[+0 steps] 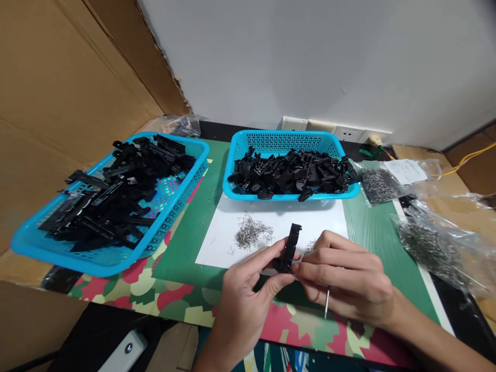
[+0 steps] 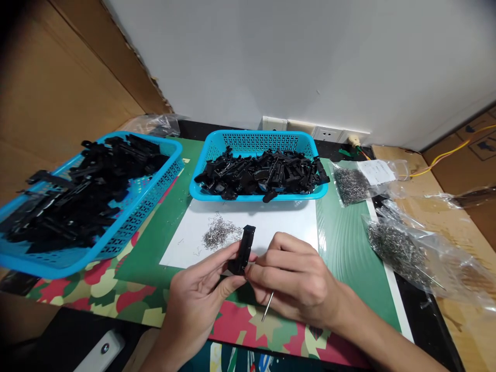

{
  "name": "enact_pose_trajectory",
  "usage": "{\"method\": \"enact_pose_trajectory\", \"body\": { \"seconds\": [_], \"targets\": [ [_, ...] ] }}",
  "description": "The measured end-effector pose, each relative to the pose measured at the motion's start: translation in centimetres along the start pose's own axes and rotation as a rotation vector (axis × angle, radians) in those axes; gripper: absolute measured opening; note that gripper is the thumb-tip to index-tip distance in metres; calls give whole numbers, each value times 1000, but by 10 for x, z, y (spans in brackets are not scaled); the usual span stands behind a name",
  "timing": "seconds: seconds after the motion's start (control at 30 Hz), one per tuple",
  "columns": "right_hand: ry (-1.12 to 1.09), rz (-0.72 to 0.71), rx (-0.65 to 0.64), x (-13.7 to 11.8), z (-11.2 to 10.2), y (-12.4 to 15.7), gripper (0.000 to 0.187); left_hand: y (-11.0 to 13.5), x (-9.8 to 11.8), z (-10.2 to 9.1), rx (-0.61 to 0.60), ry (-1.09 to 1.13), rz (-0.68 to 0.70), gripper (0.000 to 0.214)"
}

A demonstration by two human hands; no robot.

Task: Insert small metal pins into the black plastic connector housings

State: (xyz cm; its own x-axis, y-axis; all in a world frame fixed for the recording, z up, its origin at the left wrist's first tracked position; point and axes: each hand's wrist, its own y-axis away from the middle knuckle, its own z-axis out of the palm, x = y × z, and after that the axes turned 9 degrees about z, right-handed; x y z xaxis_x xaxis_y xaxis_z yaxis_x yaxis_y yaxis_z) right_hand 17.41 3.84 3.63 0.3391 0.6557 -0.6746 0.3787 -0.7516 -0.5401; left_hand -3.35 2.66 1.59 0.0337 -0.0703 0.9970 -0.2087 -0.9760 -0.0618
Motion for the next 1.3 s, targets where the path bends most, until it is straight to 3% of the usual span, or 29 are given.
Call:
{"method": "enact_pose_trajectory", "body": {
  "seconds": [0.23,0.53,0.8,1.0,1.13,1.3],
  "targets": [
    [5,18,-61,4,0,1,15,2,-3,-3,-3,-41,-4,46],
    [219,-15,-80,-2,-2,1,13,-1,0,1,28,-191,171,38],
    [301,-50,-92,-1,-1,0,16,0,-4,0,74,-133,98,38],
    [332,-89,-142,-1,-9,-5,29,-8,4,0,7,-112,145,41],
    [278,-54,-174,1,-13,-6,34,-10,7,1,-25,-146,104,43],
    [158,29,-181,4,-11,-5,26,-10,9,1,-14,-134,32,36]
  ]
}}
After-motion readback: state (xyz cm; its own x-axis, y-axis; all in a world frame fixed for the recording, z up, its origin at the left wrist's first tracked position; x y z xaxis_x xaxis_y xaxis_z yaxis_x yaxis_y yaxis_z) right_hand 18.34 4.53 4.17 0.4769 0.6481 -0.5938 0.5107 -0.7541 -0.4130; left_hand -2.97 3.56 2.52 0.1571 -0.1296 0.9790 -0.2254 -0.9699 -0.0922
